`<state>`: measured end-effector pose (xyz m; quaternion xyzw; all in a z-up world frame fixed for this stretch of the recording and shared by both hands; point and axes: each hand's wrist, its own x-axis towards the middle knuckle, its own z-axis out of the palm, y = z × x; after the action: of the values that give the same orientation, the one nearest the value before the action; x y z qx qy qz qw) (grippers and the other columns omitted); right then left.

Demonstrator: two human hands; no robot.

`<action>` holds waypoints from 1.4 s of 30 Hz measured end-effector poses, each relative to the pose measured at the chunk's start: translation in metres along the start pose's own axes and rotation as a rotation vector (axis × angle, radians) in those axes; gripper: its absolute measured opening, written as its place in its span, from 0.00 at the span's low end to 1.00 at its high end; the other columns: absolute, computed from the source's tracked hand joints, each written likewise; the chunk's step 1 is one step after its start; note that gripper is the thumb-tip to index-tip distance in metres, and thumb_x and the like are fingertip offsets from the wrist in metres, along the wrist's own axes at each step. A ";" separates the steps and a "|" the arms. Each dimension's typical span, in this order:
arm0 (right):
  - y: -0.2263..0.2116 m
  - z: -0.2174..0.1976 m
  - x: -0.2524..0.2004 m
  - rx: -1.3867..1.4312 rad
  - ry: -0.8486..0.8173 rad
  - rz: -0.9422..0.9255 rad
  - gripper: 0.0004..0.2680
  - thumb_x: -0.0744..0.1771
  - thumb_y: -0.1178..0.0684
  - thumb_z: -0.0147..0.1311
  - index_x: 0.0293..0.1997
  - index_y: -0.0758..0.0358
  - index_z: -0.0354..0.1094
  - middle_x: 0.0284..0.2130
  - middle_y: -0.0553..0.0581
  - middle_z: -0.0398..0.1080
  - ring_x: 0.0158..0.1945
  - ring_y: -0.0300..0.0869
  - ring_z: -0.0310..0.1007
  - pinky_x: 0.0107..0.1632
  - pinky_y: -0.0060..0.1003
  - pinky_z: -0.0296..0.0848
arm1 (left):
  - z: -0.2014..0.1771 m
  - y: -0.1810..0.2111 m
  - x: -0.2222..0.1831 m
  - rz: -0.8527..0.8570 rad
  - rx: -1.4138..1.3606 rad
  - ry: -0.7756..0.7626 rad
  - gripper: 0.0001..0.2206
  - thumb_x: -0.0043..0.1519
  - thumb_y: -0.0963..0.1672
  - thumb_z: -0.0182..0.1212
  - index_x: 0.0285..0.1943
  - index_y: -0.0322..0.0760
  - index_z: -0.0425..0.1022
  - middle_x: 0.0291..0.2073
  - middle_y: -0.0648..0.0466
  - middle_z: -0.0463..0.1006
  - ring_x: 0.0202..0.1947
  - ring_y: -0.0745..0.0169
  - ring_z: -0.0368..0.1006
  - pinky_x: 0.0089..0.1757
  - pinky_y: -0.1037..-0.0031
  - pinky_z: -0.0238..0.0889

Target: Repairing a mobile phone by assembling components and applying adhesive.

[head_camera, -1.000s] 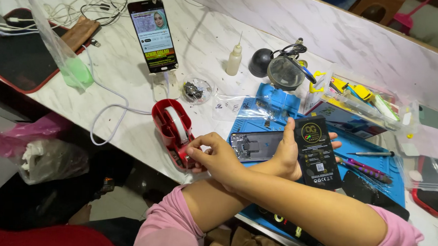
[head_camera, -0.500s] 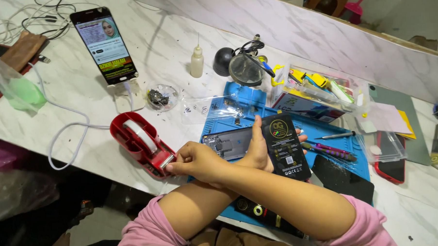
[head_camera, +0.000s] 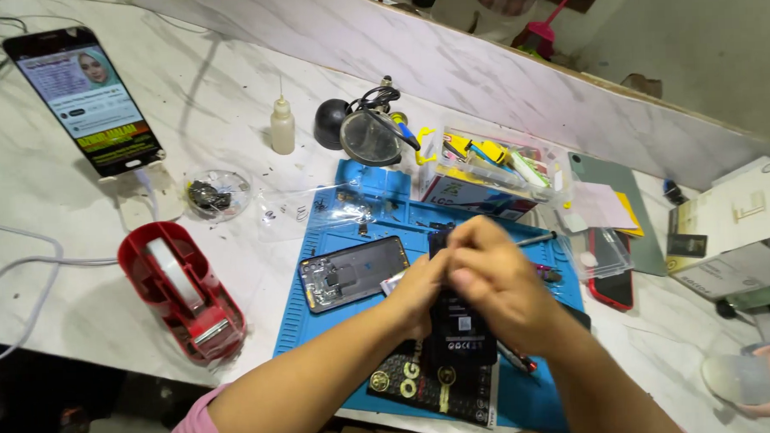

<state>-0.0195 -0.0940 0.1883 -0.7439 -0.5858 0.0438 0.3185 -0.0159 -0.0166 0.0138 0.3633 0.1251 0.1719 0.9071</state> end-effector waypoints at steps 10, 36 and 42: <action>0.073 -0.044 -0.060 -0.138 0.049 0.109 0.12 0.70 0.47 0.44 0.27 0.55 0.63 0.41 0.54 0.62 0.43 0.48 0.65 0.50 0.39 0.66 | 0.046 0.121 -0.065 -0.528 -0.046 -0.214 0.14 0.64 0.46 0.64 0.47 0.27 0.76 0.34 0.39 0.82 0.33 0.47 0.82 0.36 0.50 0.77; 0.068 -0.057 -0.067 0.245 -0.171 0.083 0.11 0.70 0.45 0.49 0.32 0.54 0.73 0.42 0.54 0.57 0.49 0.44 0.63 0.58 0.44 0.62 | 0.004 0.085 -0.051 -0.694 -0.106 -0.729 0.30 0.62 0.50 0.63 0.67 0.26 0.63 0.49 0.25 0.77 0.45 0.31 0.78 0.47 0.50 0.75; 0.057 -0.041 -0.060 0.376 -0.083 -0.067 0.13 0.71 0.41 0.48 0.31 0.53 0.71 0.41 0.53 0.56 0.54 0.48 0.62 0.60 0.48 0.67 | -0.003 0.080 -0.055 -0.750 -0.187 -0.815 0.32 0.64 0.50 0.65 0.70 0.26 0.60 0.50 0.22 0.74 0.45 0.24 0.76 0.48 0.41 0.72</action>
<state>0.0286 -0.1713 0.1724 -0.6492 -0.6043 0.1725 0.4286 -0.0849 0.0174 0.0739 0.2488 -0.1306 -0.3063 0.9095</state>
